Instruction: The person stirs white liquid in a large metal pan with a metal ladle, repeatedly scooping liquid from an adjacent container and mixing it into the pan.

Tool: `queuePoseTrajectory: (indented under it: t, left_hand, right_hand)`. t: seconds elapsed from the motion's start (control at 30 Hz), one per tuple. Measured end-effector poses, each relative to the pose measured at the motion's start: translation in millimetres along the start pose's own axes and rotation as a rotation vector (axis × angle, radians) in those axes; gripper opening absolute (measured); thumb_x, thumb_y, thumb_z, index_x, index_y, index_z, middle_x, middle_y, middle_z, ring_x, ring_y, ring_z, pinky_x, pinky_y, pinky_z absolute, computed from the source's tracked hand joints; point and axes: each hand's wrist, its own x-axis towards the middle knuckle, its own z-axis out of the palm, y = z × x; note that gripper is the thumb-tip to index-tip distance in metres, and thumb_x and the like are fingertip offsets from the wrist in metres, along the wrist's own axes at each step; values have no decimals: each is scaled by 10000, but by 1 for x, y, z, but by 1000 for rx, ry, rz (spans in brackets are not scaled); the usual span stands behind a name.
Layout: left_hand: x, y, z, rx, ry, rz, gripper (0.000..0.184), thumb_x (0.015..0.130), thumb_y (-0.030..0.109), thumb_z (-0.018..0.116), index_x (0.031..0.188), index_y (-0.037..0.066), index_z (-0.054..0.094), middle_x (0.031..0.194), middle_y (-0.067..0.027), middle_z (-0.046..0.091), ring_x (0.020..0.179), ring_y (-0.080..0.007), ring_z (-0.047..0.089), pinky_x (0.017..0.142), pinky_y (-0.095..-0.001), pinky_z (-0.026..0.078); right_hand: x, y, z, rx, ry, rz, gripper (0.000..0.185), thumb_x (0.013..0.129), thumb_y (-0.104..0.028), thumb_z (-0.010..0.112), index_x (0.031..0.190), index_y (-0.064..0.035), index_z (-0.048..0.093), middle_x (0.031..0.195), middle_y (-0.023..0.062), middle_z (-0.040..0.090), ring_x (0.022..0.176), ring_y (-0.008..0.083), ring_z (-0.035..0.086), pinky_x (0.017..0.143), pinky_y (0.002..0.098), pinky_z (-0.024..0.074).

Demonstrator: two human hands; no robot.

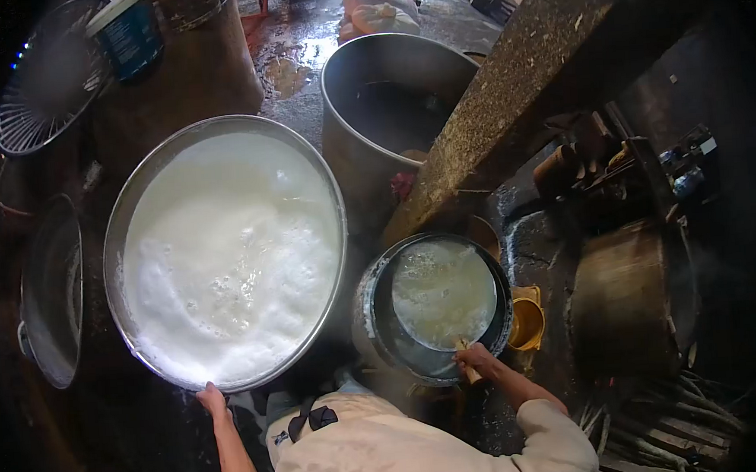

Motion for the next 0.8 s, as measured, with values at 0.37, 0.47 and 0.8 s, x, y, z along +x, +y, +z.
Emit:
queuePoseTrajectory:
  t: [0.37, 0.47, 0.8]
  left_hand:
    - [90, 11, -38, -691, -46, -20, 603, 828, 367, 523, 1171, -124, 452, 1197, -239, 444, 1048, -299, 494, 887, -381, 407]
    - [145, 30, -34, -740, 103, 24, 504, 866, 375, 454, 1036, -92, 534, 934, -175, 567, 818, -296, 584, 745, -370, 481]
    - [173, 60, -46, 5, 249, 179, 471, 932, 401, 342, 904, -34, 520, 850, -290, 595, 817, -456, 567, 714, -519, 441]
  right_hand:
    - [-95, -60, 56, -229, -78, 57, 84, 779, 9, 596, 718, 2, 539, 525, 51, 478, 431, 158, 489, 390, 287, 403]
    - [-107, -76, 115, -264, -91, 51, 84, 779, 2, 596, 718, 3, 538, 550, 53, 492, 436, 157, 490, 400, 299, 406]
    - [-51, -76, 370, -228, -361, 30, 91, 753, -45, 622, 732, -9, 541, 577, 69, 508, 457, 189, 511, 419, 319, 428]
